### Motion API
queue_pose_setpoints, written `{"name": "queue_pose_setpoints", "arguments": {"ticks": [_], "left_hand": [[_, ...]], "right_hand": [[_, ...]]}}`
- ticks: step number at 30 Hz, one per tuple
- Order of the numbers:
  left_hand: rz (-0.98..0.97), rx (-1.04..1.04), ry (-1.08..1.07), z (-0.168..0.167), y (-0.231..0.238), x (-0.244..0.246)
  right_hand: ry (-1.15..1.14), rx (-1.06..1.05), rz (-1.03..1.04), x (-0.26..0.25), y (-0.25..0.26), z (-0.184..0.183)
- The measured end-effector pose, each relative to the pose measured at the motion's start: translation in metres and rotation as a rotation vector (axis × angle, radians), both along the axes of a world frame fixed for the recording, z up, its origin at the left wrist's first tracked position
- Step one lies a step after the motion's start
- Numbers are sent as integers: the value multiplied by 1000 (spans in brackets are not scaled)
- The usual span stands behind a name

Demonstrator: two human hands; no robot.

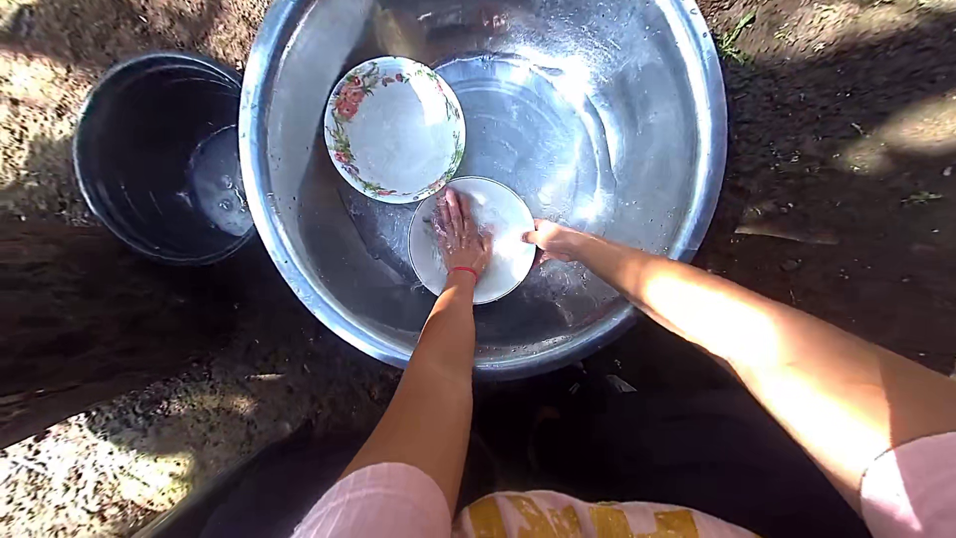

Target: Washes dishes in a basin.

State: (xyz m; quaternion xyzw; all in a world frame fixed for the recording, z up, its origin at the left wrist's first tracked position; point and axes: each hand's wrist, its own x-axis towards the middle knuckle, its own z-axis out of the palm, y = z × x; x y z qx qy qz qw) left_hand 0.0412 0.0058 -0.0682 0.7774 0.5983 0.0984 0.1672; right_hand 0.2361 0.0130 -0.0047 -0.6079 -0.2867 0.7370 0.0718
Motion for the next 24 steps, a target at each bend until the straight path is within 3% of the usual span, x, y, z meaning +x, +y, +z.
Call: {"name": "queue_pose_setpoints", "arguments": {"ticks": [2, 4, 7, 8, 10, 12, 14, 17, 19, 21, 24], "left_hand": [[-222, -150, -71, 11, 2, 16], [-338, -125, -80, 10, 16, 12], [-80, 58, -56, 3, 26, 13], [-91, 37, -74, 5, 23, 23], [-350, -52, -156, 14, 25, 38], [-484, 21, -166, 19, 43, 35], [-297, 60, -81, 24, 53, 16], [106, -168, 76, 46, 46, -4], [214, -251, -7, 48, 26, -26], [333, -201, -145, 38, 19, -48], [634, -69, -111, 28, 18, -64]], "right_hand": [[-57, 10, 29, -3, 5, 5], [-114, -20, 71, 0, 12, 14], [-122, -70, 144, 3, 20, 17], [-121, -77, 153, 3, 20, 17], [-131, -74, 171, 6, 22, 14], [-182, -48, 203, 11, 23, 13], [-228, -15, 230, 15, 21, 11], [-339, 66, 267, 33, 32, -2], [-385, 144, 313, 52, 39, 3], [-421, 229, 318, 73, 53, 22], [-590, 397, 375, 89, 74, 78]]}}
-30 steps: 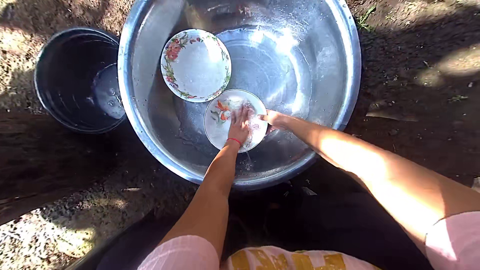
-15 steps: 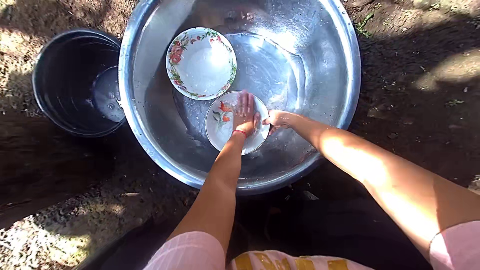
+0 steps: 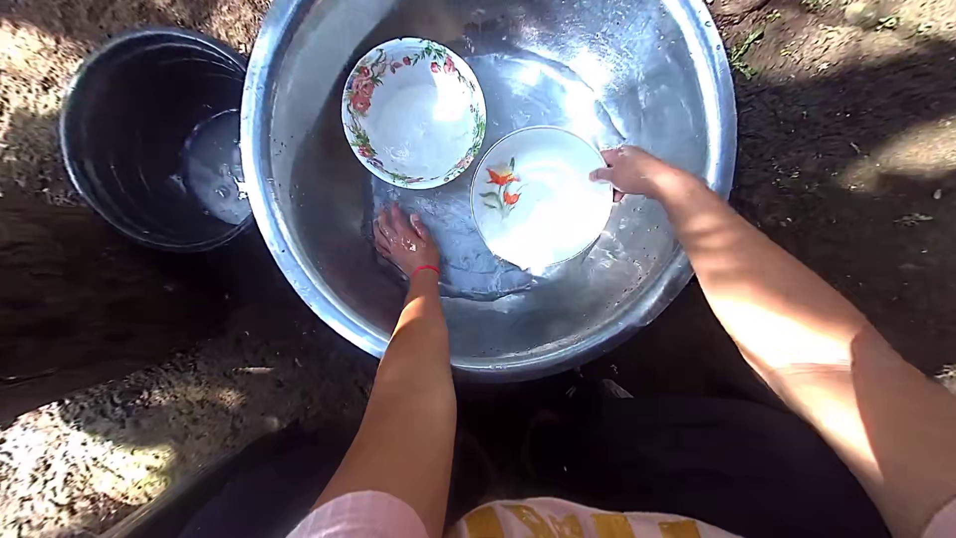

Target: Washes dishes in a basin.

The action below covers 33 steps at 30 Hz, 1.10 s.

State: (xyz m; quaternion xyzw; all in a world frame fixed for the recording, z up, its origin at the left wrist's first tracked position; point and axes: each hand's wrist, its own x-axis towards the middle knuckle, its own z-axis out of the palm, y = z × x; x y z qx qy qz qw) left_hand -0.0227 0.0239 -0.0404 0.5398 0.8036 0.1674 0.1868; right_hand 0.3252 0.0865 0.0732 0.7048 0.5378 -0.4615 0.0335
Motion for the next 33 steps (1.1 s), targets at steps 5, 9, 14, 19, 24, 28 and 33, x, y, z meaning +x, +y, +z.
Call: {"name": "queue_pose_setpoints", "arguments": {"ticks": [5, 9, 14, 19, 24, 28, 33], "left_hand": [[-373, -128, -101, -8, -29, 58], [-1060, 121, -179, -10, -31, 95], [-599, 142, -64, 7, -4, 78], [-738, -66, 92, 8, -16, 81], [-935, -120, 95, 2, -12, 53], [-794, 30, 97, -19, -26, 75], [-806, 103, 89, -26, -9, 78]], "right_hand": [[-371, 223, 105, -13, 13, 93], [-464, 243, -19, -23, 16, 102], [-304, 101, -62, -22, 11, 73], [72, -37, -99, -28, -4, -2], [303, -196, -105, -39, -31, -54], [393, -311, -126, -56, -42, -65], [427, -361, -243, -61, -52, -77]]}}
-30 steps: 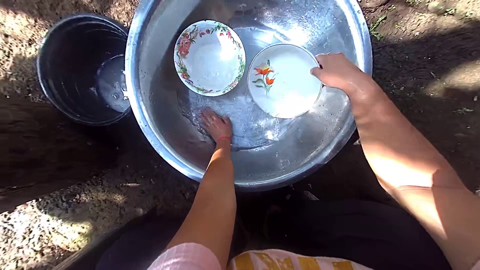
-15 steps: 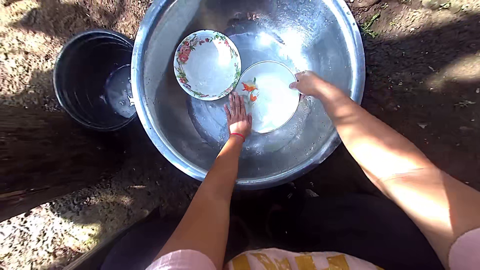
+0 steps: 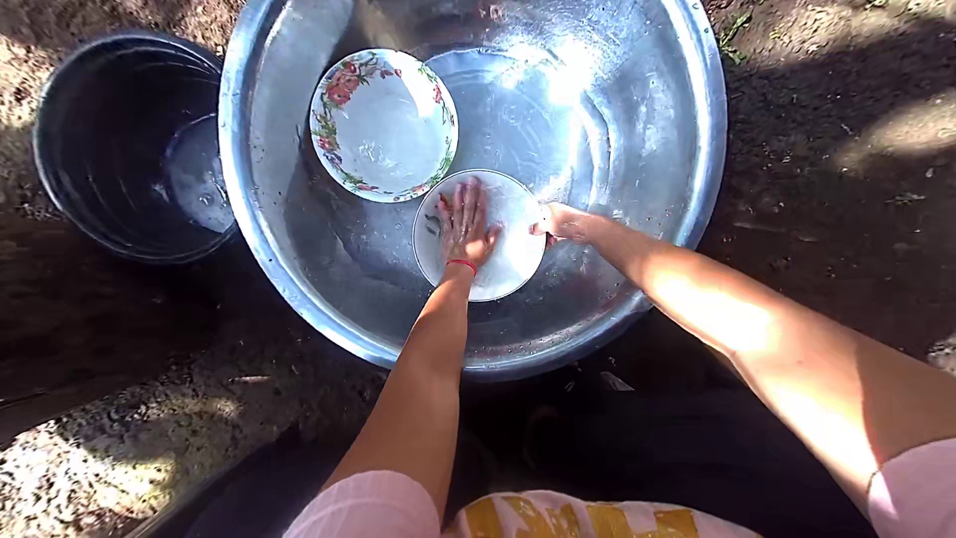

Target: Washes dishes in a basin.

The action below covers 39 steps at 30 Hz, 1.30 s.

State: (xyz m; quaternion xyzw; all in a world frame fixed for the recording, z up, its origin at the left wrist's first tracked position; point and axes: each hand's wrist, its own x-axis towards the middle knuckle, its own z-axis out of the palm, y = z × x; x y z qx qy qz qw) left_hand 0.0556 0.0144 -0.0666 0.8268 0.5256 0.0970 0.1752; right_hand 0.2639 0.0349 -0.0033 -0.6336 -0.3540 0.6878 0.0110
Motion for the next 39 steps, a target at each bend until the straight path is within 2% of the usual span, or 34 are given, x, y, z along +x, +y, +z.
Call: {"name": "queue_pose_setpoints", "arguments": {"ticks": [1, 2, 5, 7, 10, 12, 15, 18, 20, 22, 23, 24, 27, 28, 29, 30, 31, 32, 33, 34, 35, 36, 37, 38, 39], "left_hand": [[85, 13, 12, 3, 6, 4], [82, -36, 23, 9, 8, 12], [-248, -432, 59, 51, 0, 33], [-422, -593, 204, 93, -6, 27], [-600, -586, 428, 147, -15, 9], [-618, -543, 427, 174, -10, 5], [-528, -456, 184, 214, 13, 2], [-330, -575, -270, 244, 54, -9], [-93, -754, -654, 235, 76, -21], [203, -829, -978, 204, 81, -21], [326, -772, -1013, 184, 79, -19], [428, -662, -945, 163, 74, -18], [828, -343, -593, 95, 36, -38], [985, -301, -595, 75, 18, -41], [1145, -288, -715, 59, 2, -33], [1280, -317, -978, 50, -7, -17], [1320, -403, -1363, 51, -8, 3], [1250, -566, -1748, 62, -9, 22], [1089, -753, -2025, 78, -8, 39], [879, -923, -2152, 98, -1, 54], [702, -1020, -2088, 123, 9, 67], [606, -1010, -1912, 149, 16, 76], [593, -904, -1723, 170, 22, 79], [659, -714, -1565, 179, 25, 76], [791, -479, -1420, 174, 25, 66]], "right_hand": [[-1, -10, -54, -3, -2, -1], [-8, -12, -96, -5, -3, -2], [-47, 18, -141, 0, -1, -1], [-4, 41, -157, 13, 4, -3], [51, 34, -144, 26, 8, 8], [126, -5, -166, 35, 12, 18], [194, 29, -223, 47, 13, 44], [315, 169, -333, 60, 13, 69], [398, 371, -344, 69, 17, 75], [346, 529, -454, 64, 23, 95], [267, 564, -522, 57, 25, 110], [174, 586, -565, 51, 29, 121], [-74, 585, -580, 43, 33, 128], [-123, 583, -577, 43, 34, 126], [-156, 584, -576, 42, 33, 123], [-179, 590, -578, 41, 33, 122], [-197, 601, -581, 39, 34, 122], [-215, 604, -575, 36, 33, 124], [-232, 603, -556, 33, 32, 126], [-244, 609, -525, 30, 31, 129], [-250, 623, -489, 28, 32, 131], [-257, 639, -448, 26, 32, 131], [-255, 650, -411, 23, 31, 131], [-244, 652, -393, 21, 30, 133], [-227, 657, -384, 20, 31, 133]]}}
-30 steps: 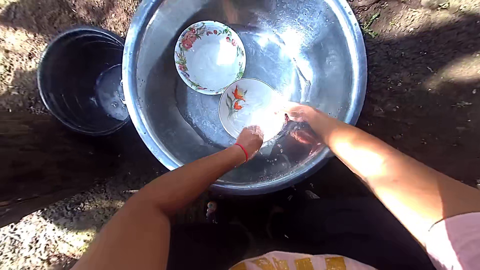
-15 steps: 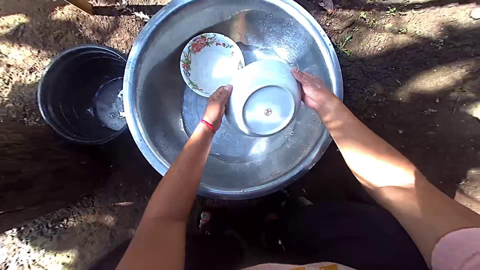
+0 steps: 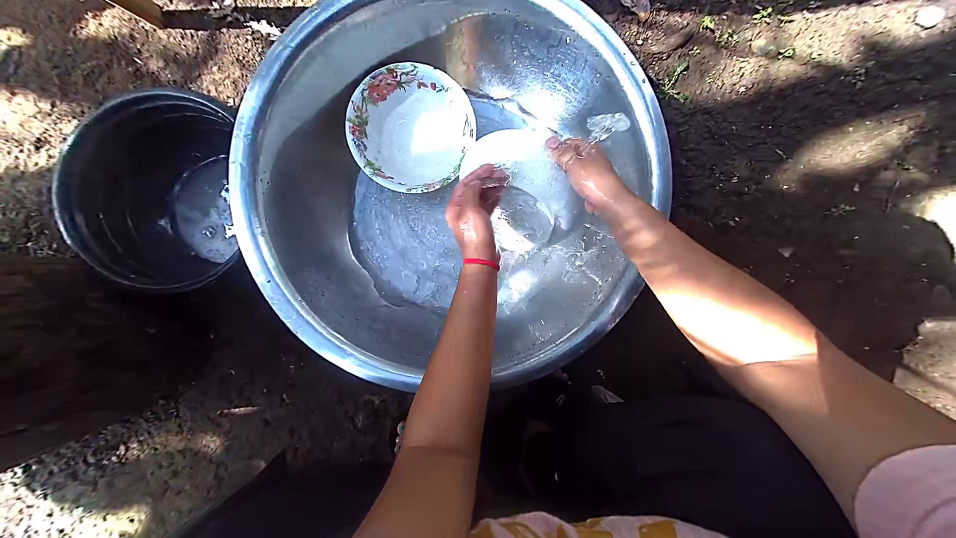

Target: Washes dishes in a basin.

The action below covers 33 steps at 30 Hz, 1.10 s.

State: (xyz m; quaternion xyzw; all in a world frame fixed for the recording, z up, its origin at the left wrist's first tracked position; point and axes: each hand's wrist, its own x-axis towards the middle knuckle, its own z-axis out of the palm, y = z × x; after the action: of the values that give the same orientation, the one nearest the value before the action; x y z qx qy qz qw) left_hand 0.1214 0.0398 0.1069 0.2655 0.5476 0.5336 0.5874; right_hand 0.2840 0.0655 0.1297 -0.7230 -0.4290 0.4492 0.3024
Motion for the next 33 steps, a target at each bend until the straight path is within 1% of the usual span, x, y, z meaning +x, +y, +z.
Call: {"name": "queue_pose_setpoints", "arguments": {"ticks": [1, 2, 3, 4, 5, 6, 7, 8, 9, 10, 11, 12, 13, 14, 15, 16, 18, 19, 20, 22, 24, 26, 28, 29, 31, 33], "left_hand": [[167, -1, 220, -19, -2, -17], [285, -51, 408, -44, -7, -38], [329, -173, 558, -70, -16, -58], [355, -297, 579, -92, -27, -70], [400, -386, 443, -108, -35, -71], [468, -421, 177, -114, -39, -62], [416, -404, -141, -110, -39, -52], [298, -346, -469, -98, -37, -42], [153, -295, -646, -79, -32, -30], [-1, -259, -673, -54, -24, -17], [-126, -234, -561, -27, -19, -8], [-191, -226, -355, -2, -16, -1], [-193, -227, -140, 17, -13, 1], [-159, -234, 3, 28, -12, -2], [-125, -257, 46, 31, -11, -9], [-90, -307, 15, 31, -9, -20], [-47, -399, -138, 32, -7, -46], [-35, -433, -197, 31, -8, -59], [-13, -470, -238, 29, -9, -69], [22, -568, -253, 18, -13, -84], [44, -673, -195, -8, -18, -91], [91, -647, -145, -34, -21, -93], [82, -539, -76, -61, -19, -97], [57, -502, -23, -74, -15, -100], [10, -522, 155, -95, -9, -104], [-89, -574, 404, -111, -6, -106]], "right_hand": [[14, 0, 13, 1, 0, 0], [28, 0, 17, 3, 0, 0], [39, -4, 15, 5, 0, 1], [49, -7, 2, 6, 0, 1], [57, -12, -18, 6, 1, 1], [65, -13, -42, 5, 1, 1], [75, -13, -67, 5, 2, 1], [86, -21, -92, 4, 1, 2], [97, -25, -117, 2, 2, 3], [102, -25, -131, 2, 5, 6], [104, -30, -131, 2, 6, 8], [101, -40, -120, 1, 5, 11], [89, -43, -99, 0, 4, 13], [67, -28, -70, -3, 2, 14], [34, -3, -26, -7, -2, 14], [-20, 42, 38, -13, -7, 14], [-152, 156, 215, -37, -24, 12], [-208, 174, 316, -52, -36, 14], [-264, 198, 417, -67, -48, 15], [-364, 328, 584, -89, -70, 0], [-436, 519, 694, -96, -87, -28], [-456, 623, 807, -93, -92, -54], [-432, 525, 898, -84, -89, -71], [-420, 417, 884, -77, -83, -75], [-410, 169, 708, -59, -65, -78], [-365, -57, 421, -41, -38, -81]]}}
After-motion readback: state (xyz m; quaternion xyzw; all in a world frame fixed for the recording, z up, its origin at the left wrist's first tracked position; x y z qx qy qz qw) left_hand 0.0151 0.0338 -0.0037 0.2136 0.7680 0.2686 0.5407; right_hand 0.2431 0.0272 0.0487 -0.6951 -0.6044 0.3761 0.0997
